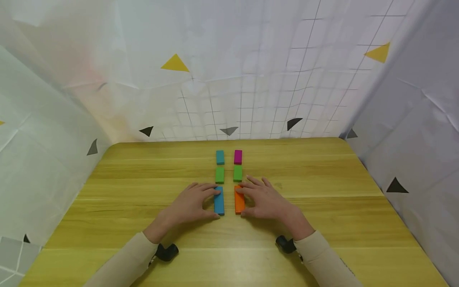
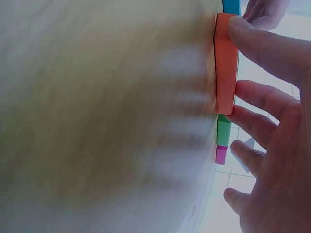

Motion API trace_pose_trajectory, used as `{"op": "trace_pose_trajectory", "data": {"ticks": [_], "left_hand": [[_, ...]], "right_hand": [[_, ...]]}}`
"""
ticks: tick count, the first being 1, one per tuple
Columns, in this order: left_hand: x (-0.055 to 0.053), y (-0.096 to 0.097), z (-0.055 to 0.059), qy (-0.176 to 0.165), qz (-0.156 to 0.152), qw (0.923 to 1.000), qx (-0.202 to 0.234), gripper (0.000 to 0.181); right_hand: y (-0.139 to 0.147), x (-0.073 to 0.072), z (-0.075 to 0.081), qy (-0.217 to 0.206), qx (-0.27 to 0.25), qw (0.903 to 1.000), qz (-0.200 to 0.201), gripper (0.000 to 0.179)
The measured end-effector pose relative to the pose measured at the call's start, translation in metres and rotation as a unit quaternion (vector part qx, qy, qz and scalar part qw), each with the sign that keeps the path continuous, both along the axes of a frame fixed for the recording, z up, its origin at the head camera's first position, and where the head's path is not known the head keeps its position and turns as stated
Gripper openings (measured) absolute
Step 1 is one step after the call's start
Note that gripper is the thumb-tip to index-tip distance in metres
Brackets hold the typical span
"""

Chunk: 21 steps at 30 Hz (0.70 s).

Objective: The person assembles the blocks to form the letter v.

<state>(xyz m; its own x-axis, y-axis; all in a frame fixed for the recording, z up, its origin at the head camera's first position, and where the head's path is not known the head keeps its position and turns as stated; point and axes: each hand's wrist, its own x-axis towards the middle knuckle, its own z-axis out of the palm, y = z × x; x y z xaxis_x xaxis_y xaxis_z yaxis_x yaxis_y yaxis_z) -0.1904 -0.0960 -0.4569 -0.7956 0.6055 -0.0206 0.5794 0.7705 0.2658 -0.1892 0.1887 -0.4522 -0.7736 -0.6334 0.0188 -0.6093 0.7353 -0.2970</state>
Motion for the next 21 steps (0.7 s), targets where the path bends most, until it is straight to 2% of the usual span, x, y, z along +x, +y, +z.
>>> {"op": "trace_pose_trajectory", "data": {"ticks": [11,21], "left_hand": [[0.005,0.003,-0.003,-0.045,0.038,0.9971,0.049,0.081],[0.012,0.010,-0.001,-0.004,0.066,0.9970,0.042,0.079]], "right_hand": [[-0.001,0.000,-0.001,-0.004,0.002,1.0000,-0.009,0.072],[-0.001,0.000,-0.003,-0.003,-0.003,0.9999,-0.012,0.073]]}}
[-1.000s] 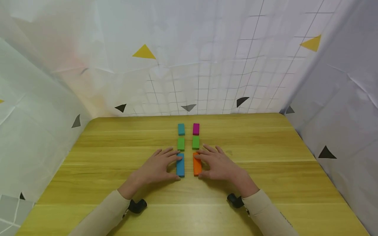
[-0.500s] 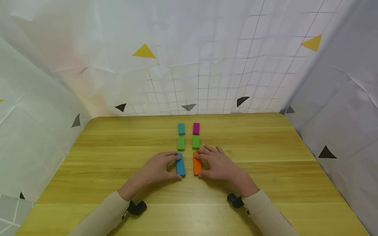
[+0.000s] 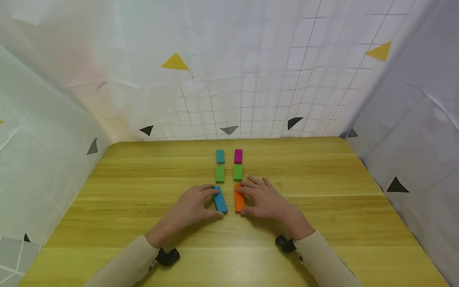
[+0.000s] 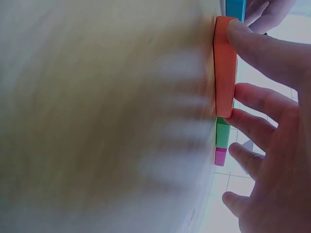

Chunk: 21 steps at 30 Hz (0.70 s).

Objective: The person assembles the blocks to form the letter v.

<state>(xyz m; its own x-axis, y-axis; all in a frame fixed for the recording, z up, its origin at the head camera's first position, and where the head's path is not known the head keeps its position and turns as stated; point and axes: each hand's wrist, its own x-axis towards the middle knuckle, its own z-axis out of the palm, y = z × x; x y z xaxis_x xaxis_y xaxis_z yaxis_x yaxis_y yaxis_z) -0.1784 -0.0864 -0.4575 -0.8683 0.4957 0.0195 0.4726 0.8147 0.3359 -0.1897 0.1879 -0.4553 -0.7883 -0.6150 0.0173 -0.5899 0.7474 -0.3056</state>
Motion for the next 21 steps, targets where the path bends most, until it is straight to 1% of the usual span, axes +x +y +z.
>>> {"op": "trace_pose_trajectory", "data": {"ticks": [7,12,16,21], "left_hand": [[0.004,0.007,0.000,0.013,0.022,0.9996,-0.009,0.078],[0.008,0.011,-0.001,0.018,0.027,0.9993,-0.018,0.077],[0.011,0.012,0.001,0.022,0.033,0.9990,-0.019,0.074],[0.012,0.012,0.001,0.028,0.035,0.9987,-0.023,0.072]], "right_hand": [[0.000,0.000,-0.002,0.004,0.002,1.0000,-0.001,0.072],[0.000,0.000,-0.001,0.005,0.000,1.0000,-0.001,0.072],[0.000,0.000,-0.002,0.009,0.002,0.9999,-0.005,0.073],[0.000,-0.001,-0.003,0.016,0.007,0.9998,-0.007,0.074]]}}
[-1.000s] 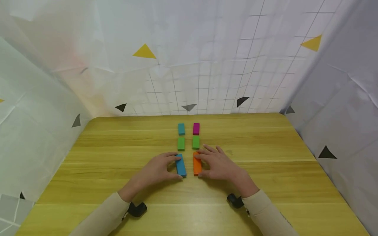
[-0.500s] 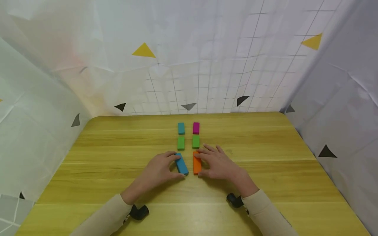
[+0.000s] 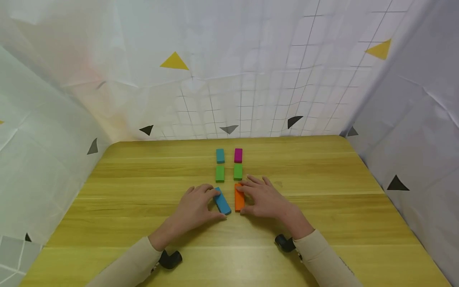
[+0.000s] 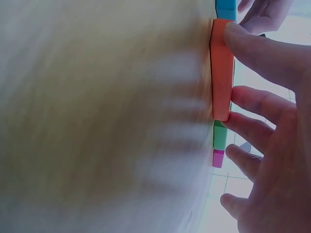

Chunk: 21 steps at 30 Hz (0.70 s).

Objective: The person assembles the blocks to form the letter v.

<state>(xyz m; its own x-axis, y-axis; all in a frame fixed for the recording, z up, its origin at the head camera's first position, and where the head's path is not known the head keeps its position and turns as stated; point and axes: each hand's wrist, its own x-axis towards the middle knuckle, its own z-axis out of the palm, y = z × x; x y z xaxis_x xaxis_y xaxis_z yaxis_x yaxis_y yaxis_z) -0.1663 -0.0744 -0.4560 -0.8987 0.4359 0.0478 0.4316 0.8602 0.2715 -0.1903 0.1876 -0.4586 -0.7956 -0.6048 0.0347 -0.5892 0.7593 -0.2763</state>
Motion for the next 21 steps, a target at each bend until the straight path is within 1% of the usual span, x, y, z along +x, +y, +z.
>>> {"op": "trace_pose_trajectory", "data": {"ticks": [4,14,21], "left_hand": [[0.0001,-0.0004,-0.0010,0.002,-0.001,1.0000,-0.005,0.072],[-0.0008,-0.0017,-0.0020,0.004,-0.005,0.9999,-0.015,0.070],[-0.0014,-0.0012,-0.0023,0.004,-0.004,0.9998,-0.017,0.071]], "right_hand": [[-0.0006,0.0000,0.0000,0.002,-0.001,1.0000,0.001,0.074],[-0.0029,0.0015,0.0031,-0.014,-0.002,0.9999,-0.007,0.076],[-0.0040,0.0012,0.0017,-0.007,-0.012,0.9999,-0.008,0.075]]}}
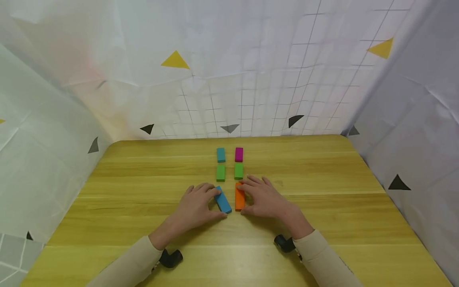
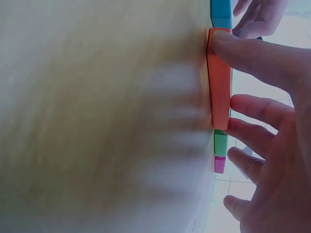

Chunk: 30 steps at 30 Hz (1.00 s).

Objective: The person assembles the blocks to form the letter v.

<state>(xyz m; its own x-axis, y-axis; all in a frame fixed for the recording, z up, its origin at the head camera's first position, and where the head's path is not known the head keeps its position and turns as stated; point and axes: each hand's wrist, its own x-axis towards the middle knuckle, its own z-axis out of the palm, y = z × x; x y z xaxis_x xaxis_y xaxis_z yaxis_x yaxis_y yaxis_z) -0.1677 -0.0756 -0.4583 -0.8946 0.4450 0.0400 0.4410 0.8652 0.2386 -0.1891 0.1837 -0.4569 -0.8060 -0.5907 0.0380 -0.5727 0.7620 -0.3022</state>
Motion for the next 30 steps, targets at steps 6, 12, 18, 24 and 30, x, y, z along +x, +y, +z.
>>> {"op": "trace_pose_trajectory", "data": {"ticks": [6,12,18,24,30], "left_hand": [[0.000,0.000,0.000,0.000,-0.003,1.0000,0.001,0.071],[0.001,-0.001,0.002,0.007,-0.004,1.0000,0.003,0.070],[0.000,-0.001,0.002,0.003,-0.001,1.0000,0.000,0.070],[0.001,0.000,0.001,0.002,0.002,1.0000,0.002,0.070],[0.000,0.000,0.000,0.014,0.000,0.9999,0.000,0.070]], "right_hand": [[-0.001,0.000,-0.002,0.001,-0.012,0.9999,-0.008,0.077],[-0.003,0.002,-0.003,0.010,-0.019,0.9995,-0.022,0.076],[-0.007,0.007,0.001,0.014,-0.018,0.9987,-0.046,0.074],[-0.011,0.013,0.005,0.019,-0.010,0.9977,-0.064,0.076],[-0.013,0.016,0.004,0.026,-0.003,0.9970,-0.073,0.076]]}}
